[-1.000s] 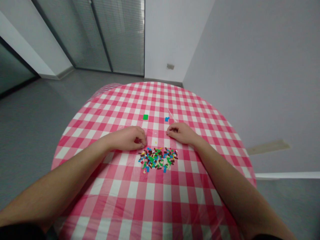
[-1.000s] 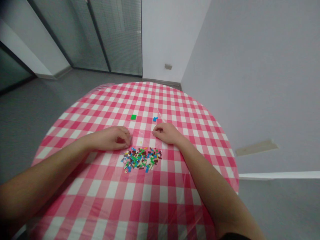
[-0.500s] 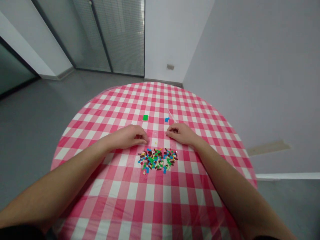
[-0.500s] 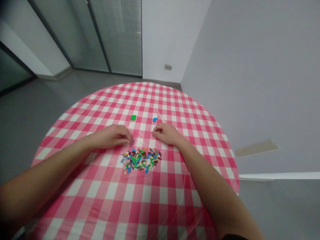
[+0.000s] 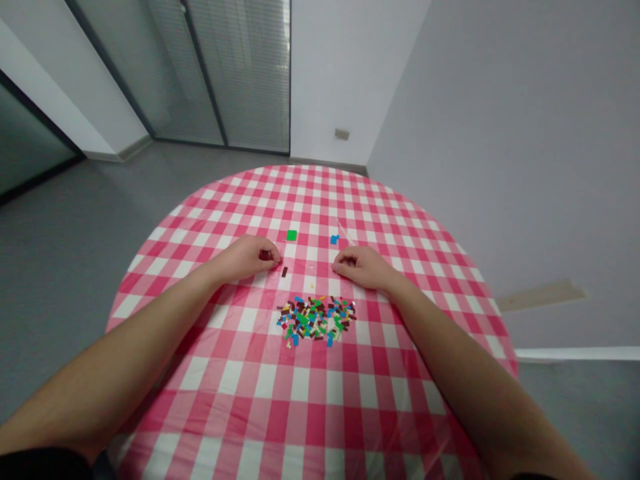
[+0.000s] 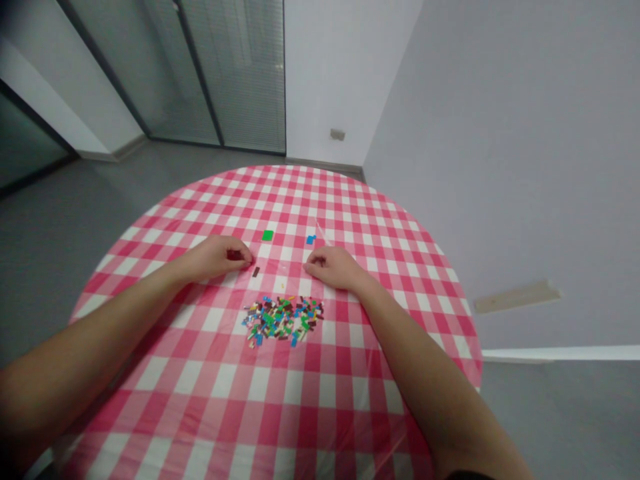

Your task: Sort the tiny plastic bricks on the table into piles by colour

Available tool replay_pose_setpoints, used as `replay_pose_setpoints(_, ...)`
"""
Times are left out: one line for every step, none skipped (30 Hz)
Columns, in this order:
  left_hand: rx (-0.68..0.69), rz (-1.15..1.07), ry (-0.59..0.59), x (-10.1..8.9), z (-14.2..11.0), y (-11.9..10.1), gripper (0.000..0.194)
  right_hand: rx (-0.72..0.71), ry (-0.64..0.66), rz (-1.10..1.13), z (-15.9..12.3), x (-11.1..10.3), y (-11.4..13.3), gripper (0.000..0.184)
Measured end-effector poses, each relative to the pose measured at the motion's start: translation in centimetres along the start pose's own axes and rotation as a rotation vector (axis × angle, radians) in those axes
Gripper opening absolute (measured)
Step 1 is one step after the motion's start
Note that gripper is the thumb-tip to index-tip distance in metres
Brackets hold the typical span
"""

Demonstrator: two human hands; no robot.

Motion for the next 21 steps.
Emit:
replay_pose_setpoints(0.01, 0.019, 0.017, 0.06, -0.03, -0.15, 0.014, 0.0, 0.002, 0.0, -0.02, 0.0, 0.03, 0.015)
replay_pose_setpoints(0.023, 0.036, 0.035, 0.11, -0.07, -0.36, 0.014, -0.002, 0.003, -0.002, -0.04, 0.0, 0.06, 0.015)
replay_pose_setpoints(0.039, 0.048, 0.053, 0.15, -0.12, -0.59, 0.015, -0.003, 0.002, -0.005, -0.06, -0.01, 0.09, 0.015)
replay_pose_setpoints(0.055, 0.053, 0.069, 0.17, -0.18, -0.82, 0.015, -0.005, 0.001, -0.007, -0.08, -0.01, 0.11, 0.015)
replay_pose_setpoints(0.068, 0.053, 0.079, 0.17, -0.23, -1.0, 0.015, -0.008, -0.001, -0.007, -0.09, -0.01, 0.12, 0.015)
replay_pose_setpoints(0.075, 0.048, 0.087, 0.17, -0.27, -1.11, 0.016, -0.009, -0.002, -0.004, -0.09, -0.01, 0.12, 0.015)
replay_pose_setpoints(0.074, 0.038, 0.094, 0.2, -0.3, -1.14, 0.017, -0.01, -0.003, -0.001, -0.09, 0.0, 0.11, 0.016)
replay_pose_setpoints(0.069, 0.025, 0.097, 0.24, -0.32, -1.1, 0.019, -0.01, -0.004, 0.001, -0.08, 0.02, 0.09, 0.015)
replay_pose_setpoints(0.064, 0.009, 0.097, 0.28, -0.33, -1.04, 0.02, -0.01, -0.004, 0.002, -0.07, 0.03, 0.08, 0.015)
replay_pose_setpoints(0.061, -0.008, 0.093, 0.33, -0.34, -0.98, 0.021, -0.011, -0.005, 0.001, -0.05, 0.03, 0.06, 0.015)
replay_pose_setpoints(0.061, -0.025, 0.087, 0.37, -0.34, -0.92, 0.021, -0.011, -0.004, -0.001, -0.04, 0.03, 0.06, 0.015)
replay_pose_setpoints(0.063, -0.039, 0.078, 0.4, -0.34, -0.87, 0.022, -0.011, -0.003, -0.003, -0.02, 0.04, 0.06, 0.015)
replay_pose_setpoints(0.065, -0.05, 0.069, 0.42, -0.33, -0.82, 0.022, -0.011, -0.002, -0.003, -0.01, 0.04, 0.06, 0.015)
replay_pose_setpoints(0.065, -0.055, 0.063, 0.45, -0.31, -0.76, 0.022, -0.009, -0.001, -0.001, -0.01, 0.04, 0.04, 0.015)
replay_pose_setpoints(0.063, -0.055, 0.065, 0.52, -0.3, -0.69, 0.022, -0.006, 0.0, 0.001, -0.01, 0.03, 0.03, 0.015)
replay_pose_setpoints(0.063, -0.048, 0.072, 0.61, -0.28, -0.65, 0.021, -0.004, 0.001, 0.004, -0.02, 0.02, 0.03, 0.015)
replay_pose_setpoints(0.064, -0.035, 0.08, 0.69, -0.26, -0.64, 0.021, -0.003, 0.001, 0.006, -0.03, -0.01, 0.03, 0.014)
replay_pose_setpoints(0.066, -0.018, 0.088, 0.76, -0.24, -0.65, 0.02, -0.002, 0.001, 0.007, -0.05, -0.04, 0.05, 0.015)
replay_pose_setpoints(0.067, -0.001, 0.094, 0.8, -0.23, -0.67, 0.02, -0.003, 0.001, 0.007, -0.06, -0.07, 0.1, 0.015)
replay_pose_setpoints(0.069, 0.015, 0.097, 0.81, -0.21, -0.72, 0.02, -0.004, 0.001, 0.004, -0.07, -0.1, 0.15, 0.015)
replay_pose_setpoints(0.072, 0.026, 0.095, 0.77, -0.19, -0.78, 0.02, -0.006, 0.001, 0.0, -0.08, -0.12, 0.21, 0.015)
Point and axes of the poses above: each hand's wrist, its own z-axis towards the middle knuckle, its own x-axis out of the palm, y = z × x, the point moved 8 cm from there along z, towards the middle knuckle, and after that the axes turned 2 degrees about -z, right-handed, at the moved point
